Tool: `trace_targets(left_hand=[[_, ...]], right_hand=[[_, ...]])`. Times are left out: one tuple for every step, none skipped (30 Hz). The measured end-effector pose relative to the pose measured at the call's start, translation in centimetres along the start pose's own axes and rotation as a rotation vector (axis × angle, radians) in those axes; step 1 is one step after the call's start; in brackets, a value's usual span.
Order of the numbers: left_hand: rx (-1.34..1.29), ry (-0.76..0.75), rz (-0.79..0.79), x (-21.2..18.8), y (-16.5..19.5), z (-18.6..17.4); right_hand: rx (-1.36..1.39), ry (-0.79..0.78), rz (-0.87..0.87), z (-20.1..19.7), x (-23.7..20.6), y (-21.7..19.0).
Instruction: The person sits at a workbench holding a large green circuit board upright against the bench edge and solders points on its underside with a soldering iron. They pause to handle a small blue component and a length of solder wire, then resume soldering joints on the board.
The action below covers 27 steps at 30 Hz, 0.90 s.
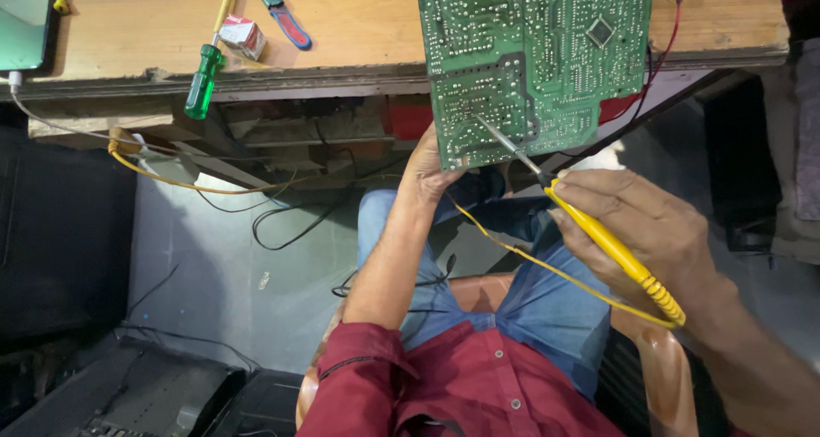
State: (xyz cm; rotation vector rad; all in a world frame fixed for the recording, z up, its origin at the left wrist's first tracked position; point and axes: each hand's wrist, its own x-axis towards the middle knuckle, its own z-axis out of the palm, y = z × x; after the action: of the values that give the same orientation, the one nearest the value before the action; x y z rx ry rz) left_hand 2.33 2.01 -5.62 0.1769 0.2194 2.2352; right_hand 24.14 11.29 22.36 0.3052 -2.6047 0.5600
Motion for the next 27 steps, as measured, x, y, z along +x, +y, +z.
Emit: trace_targets(left_hand=[[0.024, -0.015, 0.005, -0.05, 0.01, 0.07], [0.047, -0.031, 0.011, -0.07, 0.02, 0.13], [0.070, -0.047, 0.016, -0.10, 0.01, 0.20], [0.054, -0.029, 0.013, -0.12, 0.01, 0.25], [0.037, -0.011, 0.011, -0.12, 0.03, 0.31], [0.019, 0.008, 0.009, -0.12, -0.01, 0.33], [0.022, 0.005, 0.011, -0.19, -0.04, 0.32], [0.026, 0.001, 0.012, -0.18, -0.02, 0.36], [0.030, -0.005, 0.013, -0.12, 0.02, 0.35], [0.032, -0.007, 0.014, -0.10, 0.02, 0.36], [0.034, -0.008, 0.015, -0.10, 0.02, 0.35], [0.037, -0.011, 0.018, -0.07, 0.07, 0.36], [0.033, -0.017, 0.018, 0.01, 0.14, 0.39], [0.027, -0.022, 0.016, -0.01, 0.10, 0.39], [0.020, -0.025, 0.014, -0.05, 0.06, 0.42], [0.014, -0.028, 0.019, -0.05, 0.02, 0.43], [0.009, -0.033, 0.024, 0.01, -0.02, 0.46], [0.004, -0.037, 0.028, 0.02, -0.11, 0.47], [0.014, -0.046, 0.036, 0.02, -0.20, 0.51], [0.024, -0.054, 0.045, 0.00, -0.28, 0.53], [0.034, -0.062, 0.055, 0.00, -0.36, 0.48], [0.018, -0.041, 0.053, 0.09, -0.45, 0.47], [0.003, -0.019, 0.052, 0.19, -0.57, 0.50], [-0.012, 0.004, 0.053, 0.17, -0.62, 0.52], [-0.004, 0.009, 0.056, 0.17, -0.61, 0.54], [0.006, 0.012, 0.057, 0.17, -0.61, 0.61], [0.012, 0.018, 0.056, 0.09, -0.66, 0.67]], right_hand=[[-0.003, -0.008, -0.004, -0.05, 0.04, 0.05], [-0.011, -0.019, -0.004, -0.10, 0.07, 0.12], [-0.018, -0.031, -0.003, -0.15, 0.09, 0.18], [-0.024, -0.043, -0.002, -0.17, 0.08, 0.24], [-0.017, -0.032, -0.006, -0.15, 0.08, 0.28], [-0.011, -0.023, -0.010, -0.12, 0.07, 0.32], [-0.003, -0.014, -0.013, -0.07, 0.03, 0.32], [-0.002, -0.023, -0.009, -0.05, -0.03, 0.28], [-0.001, -0.031, -0.006, -0.01, -0.11, 0.22], [0.000, -0.040, -0.001, 0.05, -0.19, 0.14], [-0.002, -0.033, 0.007, 0.18, -0.27, 0.05], [-0.004, -0.025, 0.014, 0.31, -0.32, -0.02], [-0.009, -0.015, 0.019, 0.39, -0.32, -0.04], [0.006, -0.011, 0.020, 0.42, -0.34, -0.05], [0.022, -0.006, 0.023, 0.38, -0.34, -0.03], [0.037, -0.002, 0.025, 0.36, -0.32, -0.01], [0.040, 0.000, 0.022, 0.33, -0.28, 0.04], [0.043, 0.001, 0.021, 0.28, -0.25, 0.07], [0.045, 0.002, 0.020, 0.24, -0.23, 0.08], [0.035, 0.005, 0.020, 0.21, -0.21, 0.08], [0.024, 0.007, 0.019, 0.22, -0.20, 0.06], [0.015, 0.009, 0.018, 0.22, -0.20, 0.03], [0.013, 0.011, 0.024, 0.24, -0.21, 0.00], [0.012, 0.012, 0.029, 0.26, -0.24, -0.04], [0.009, 0.016, 0.032, 0.28, -0.25, -0.04], [0.008, 0.016, 0.031, 0.27, -0.27, -0.02], [0.007, 0.014, 0.034, 0.22, -0.31, 0.00]])
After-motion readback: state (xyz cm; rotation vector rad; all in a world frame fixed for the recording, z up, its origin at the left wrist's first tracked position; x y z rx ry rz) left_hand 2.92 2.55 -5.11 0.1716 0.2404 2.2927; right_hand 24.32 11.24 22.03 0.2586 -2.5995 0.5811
